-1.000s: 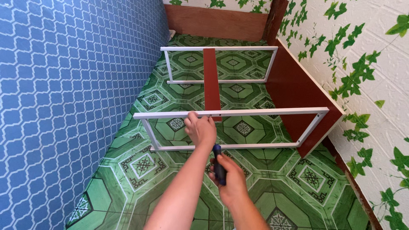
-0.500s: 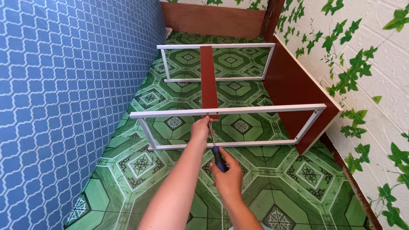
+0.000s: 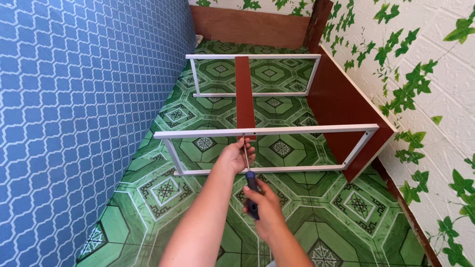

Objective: The person uses a screwdriver to tighten screws on a white metal frame attached to a reddish-brown board. They then flip the assembled unit over to show the other side.

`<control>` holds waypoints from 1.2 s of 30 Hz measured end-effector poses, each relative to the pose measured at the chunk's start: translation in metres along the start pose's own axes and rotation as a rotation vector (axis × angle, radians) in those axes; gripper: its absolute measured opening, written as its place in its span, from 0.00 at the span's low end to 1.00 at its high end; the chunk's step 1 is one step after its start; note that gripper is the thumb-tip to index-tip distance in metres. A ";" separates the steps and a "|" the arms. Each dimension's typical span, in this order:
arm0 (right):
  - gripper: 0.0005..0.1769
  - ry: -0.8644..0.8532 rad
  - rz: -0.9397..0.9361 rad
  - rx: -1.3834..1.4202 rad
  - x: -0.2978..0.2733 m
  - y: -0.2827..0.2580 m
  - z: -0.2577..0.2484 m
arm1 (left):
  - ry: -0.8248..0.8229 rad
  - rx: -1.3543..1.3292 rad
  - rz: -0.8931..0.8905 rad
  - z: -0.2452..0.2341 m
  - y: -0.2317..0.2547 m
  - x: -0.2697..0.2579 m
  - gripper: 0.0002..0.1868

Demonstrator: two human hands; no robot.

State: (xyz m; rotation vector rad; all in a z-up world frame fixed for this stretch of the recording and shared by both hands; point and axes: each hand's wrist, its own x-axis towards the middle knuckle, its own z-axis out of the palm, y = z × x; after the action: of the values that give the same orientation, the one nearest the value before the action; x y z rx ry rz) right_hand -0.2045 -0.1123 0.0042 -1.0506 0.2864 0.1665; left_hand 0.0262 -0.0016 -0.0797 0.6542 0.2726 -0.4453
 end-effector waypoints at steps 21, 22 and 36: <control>0.18 -0.013 0.050 -0.638 0.012 0.037 -0.006 | 0.129 0.107 0.086 -0.067 -0.006 -0.036 0.11; 0.20 -0.004 -0.006 -0.740 0.014 0.045 -0.003 | 0.150 0.083 0.071 -0.081 -0.003 -0.036 0.10; 0.35 -0.173 -0.257 -1.132 0.043 0.140 0.044 | 0.466 -0.129 0.157 -0.280 0.032 -0.059 0.07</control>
State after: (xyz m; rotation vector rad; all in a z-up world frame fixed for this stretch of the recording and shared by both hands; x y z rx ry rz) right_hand -0.1952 -0.0053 -0.1050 -2.1646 -0.1445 0.1869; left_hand -0.0392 0.2178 -0.2548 0.6420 0.6810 -0.1175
